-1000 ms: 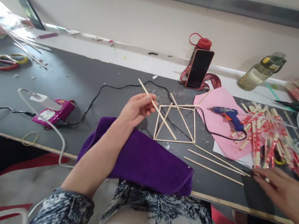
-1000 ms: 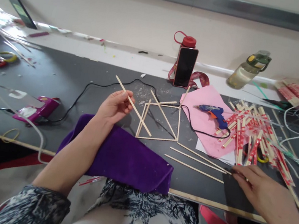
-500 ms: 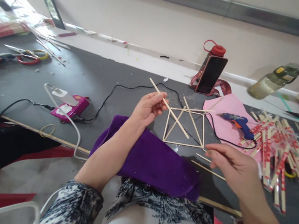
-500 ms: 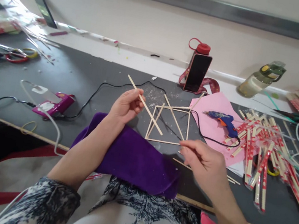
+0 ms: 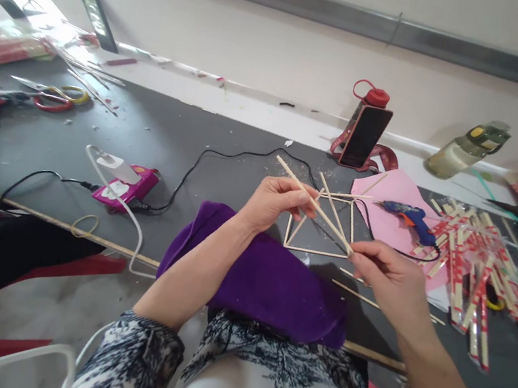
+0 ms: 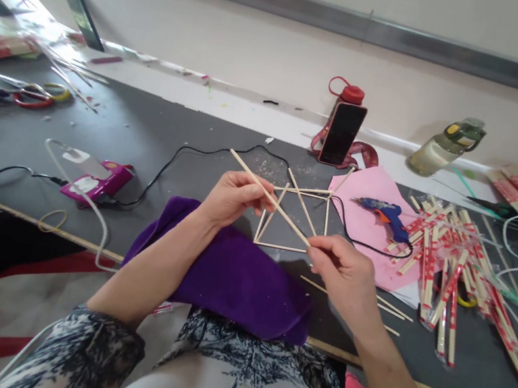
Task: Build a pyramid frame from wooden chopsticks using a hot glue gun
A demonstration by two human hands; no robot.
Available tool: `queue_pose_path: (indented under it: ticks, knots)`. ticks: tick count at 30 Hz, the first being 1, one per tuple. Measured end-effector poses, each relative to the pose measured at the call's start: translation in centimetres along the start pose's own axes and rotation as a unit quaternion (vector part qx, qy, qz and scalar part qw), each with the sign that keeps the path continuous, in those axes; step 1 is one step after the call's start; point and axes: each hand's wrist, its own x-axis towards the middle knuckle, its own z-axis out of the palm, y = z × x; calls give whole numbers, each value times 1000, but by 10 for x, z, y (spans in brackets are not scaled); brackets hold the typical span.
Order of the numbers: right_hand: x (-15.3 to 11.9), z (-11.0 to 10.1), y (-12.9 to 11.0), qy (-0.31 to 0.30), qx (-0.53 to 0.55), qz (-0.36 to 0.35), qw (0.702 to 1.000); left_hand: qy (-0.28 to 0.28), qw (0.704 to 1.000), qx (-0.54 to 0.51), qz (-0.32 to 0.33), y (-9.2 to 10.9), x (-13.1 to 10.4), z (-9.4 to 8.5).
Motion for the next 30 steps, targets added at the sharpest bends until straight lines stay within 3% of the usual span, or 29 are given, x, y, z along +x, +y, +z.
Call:
queue_pose_path:
  ticks: [2,5,8,12,17,23,30]
  knots:
    - [-10,-15,8,61,-9,8,998,-20,999,39,-18,4,-1,-1]
    - [-32,-41,29,169,-17,40,985,47,995,85,-19,8,4,-10]
    - [-56,-66,59,154,-64,108,980,136,983,123,-24,2,15,-25]
    - [-73,-80,88,86,-130,118,981,156,962,213,-74,-16,28,-38]
    - [-60,-62,77,30,-183,58,981,137,926,336,-101,-32,39,-43]
    - [-21,-20,53,-18,-218,-42,975,111,924,344,-125,-36,51,-46]
    - [-1,0,58,-4,-270,-124,955,85,897,415,-128,-37,62,-55]
